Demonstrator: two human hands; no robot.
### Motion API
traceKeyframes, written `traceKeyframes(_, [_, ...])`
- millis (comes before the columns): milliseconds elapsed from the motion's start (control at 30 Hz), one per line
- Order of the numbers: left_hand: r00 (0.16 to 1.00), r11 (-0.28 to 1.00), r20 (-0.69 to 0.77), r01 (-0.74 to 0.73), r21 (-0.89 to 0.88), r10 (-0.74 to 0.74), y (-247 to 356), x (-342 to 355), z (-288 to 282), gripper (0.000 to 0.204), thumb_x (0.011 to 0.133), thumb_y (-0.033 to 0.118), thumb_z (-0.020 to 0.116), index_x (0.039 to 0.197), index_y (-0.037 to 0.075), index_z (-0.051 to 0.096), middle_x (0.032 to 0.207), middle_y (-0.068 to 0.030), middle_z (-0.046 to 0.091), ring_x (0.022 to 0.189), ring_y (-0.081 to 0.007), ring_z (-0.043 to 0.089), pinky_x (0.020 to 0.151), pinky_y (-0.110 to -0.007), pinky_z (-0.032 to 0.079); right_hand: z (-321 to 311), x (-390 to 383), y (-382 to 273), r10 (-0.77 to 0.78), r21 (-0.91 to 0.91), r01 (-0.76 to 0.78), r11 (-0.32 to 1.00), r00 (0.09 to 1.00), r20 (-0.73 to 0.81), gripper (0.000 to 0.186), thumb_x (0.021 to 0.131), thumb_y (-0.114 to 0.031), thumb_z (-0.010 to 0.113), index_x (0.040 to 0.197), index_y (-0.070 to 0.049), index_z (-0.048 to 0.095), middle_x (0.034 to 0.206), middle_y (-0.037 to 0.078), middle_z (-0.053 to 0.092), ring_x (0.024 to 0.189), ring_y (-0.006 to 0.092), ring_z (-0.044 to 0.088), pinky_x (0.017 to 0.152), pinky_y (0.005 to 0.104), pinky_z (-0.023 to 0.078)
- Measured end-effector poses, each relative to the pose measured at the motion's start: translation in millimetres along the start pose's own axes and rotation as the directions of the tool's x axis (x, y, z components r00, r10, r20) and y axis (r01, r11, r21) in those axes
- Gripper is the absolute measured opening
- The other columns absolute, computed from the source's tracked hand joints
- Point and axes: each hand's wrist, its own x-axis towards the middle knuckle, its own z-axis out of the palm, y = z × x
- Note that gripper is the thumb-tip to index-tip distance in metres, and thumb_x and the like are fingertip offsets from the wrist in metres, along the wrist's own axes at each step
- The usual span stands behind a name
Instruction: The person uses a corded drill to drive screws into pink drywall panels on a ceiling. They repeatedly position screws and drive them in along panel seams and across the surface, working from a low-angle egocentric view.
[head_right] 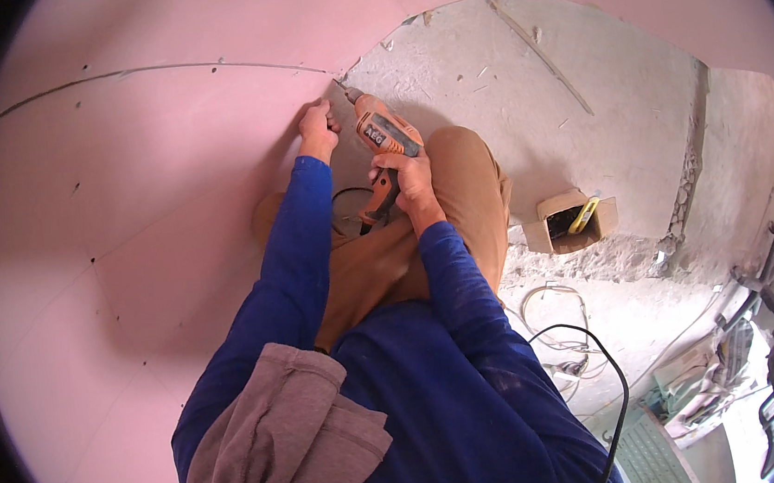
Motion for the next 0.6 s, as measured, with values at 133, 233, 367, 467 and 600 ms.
traceKeyframes(133, [1.0, 0.999, -0.025, 0.02, 0.044, -0.018, 1.2, -3.4, -15.2, 0.01, 0.104, 0.022, 0.072, 0.101, 0.013, 0.074, 0.076, 0.0051, 0.045, 0.059, -0.0119, 0.04, 0.052, -0.032, 0.033, 1.0, 1.2, 0.7, -0.019, 0.02, 0.019, 1.0, 1.0, 0.006, 0.036, 0.083, 0.006, 0.077, 0.117, 0.006, 0.066, 0.083, 0.016, 0.073, 0.064, 0.0296, 0.072, 0.061, 0.0438, 0.063])
traceKeyframes(233, [1.0, 0.999, -0.023, 0.006, 0.039, -0.005, 1.1, -8.4, -20.0, 0.009, 0.104, 0.022, 0.072, 0.1, 0.014, 0.074, 0.075, 0.0053, 0.045, 0.058, -0.012, 0.04, 0.052, -0.031, 0.033, 1.2, 2.6, 1.6, -0.021, 0.012, 0.021, 1.0, 1.0, 0.0, 0.034, 0.083, 0.006, 0.077, 0.115, 0.006, 0.066, 0.082, 0.015, 0.072, 0.064, 0.0295, 0.072, 0.061, 0.044, 0.063])
traceKeyframes(367, [1.0, 0.999, 0.005, 0.007, 0.044, -0.007, 2.9, -11.8, -23.5, 0.014, 0.107, 0.024, 0.069, 0.107, 0.012, 0.073, 0.074, 0.0052, 0.044, 0.061, -0.0118, 0.041, 0.054, -0.031, 0.034, 1.1, 4.7, 2.7, -0.003, 0.015, 0.004, 1.0, 1.0, -0.015, 0.032, 0.083, 0.006, 0.077, 0.113, 0.006, 0.067, 0.082, 0.015, 0.072, 0.064, 0.0296, 0.072, 0.061, 0.0445, 0.063])
traceKeyframes(467, [1.0, 0.999, 0.031, -0.002, 0.046, 0.0, 5.1, -10.5, -25.8, 0.013, 0.107, 0.024, 0.068, 0.107, 0.012, 0.073, 0.073, 0.0053, 0.043, 0.06, -0.0115, 0.04, 0.054, -0.03, 0.034, 0.3, 6.0, 3.0, -0.001, 0.024, 0.001, 1.0, 1.0, 0.002, 0.031, 0.083, 0.006, 0.077, 0.112, 0.007, 0.067, 0.082, 0.016, 0.072, 0.065, 0.0301, 0.073, 0.061, 0.0448, 0.063])
traceKeyframes(600, [1.0, 0.998, 0.023, 0.013, 0.054, -0.014, 5.6, -10.4, -27.0, 0.012, 0.108, 0.025, 0.069, 0.106, 0.013, 0.072, 0.072, 0.0055, 0.042, 0.06, -0.0114, 0.04, 0.053, -0.03, 0.033, 1.1, 8.9, 3.1, -0.028, 0.022, 0.027, 0.999, 0.999, 0.028, 0.031, 0.082, 0.006, 0.077, 0.112, 0.007, 0.067, 0.083, 0.017, 0.072, 0.066, 0.0308, 0.073, 0.062, 0.0449, 0.063])
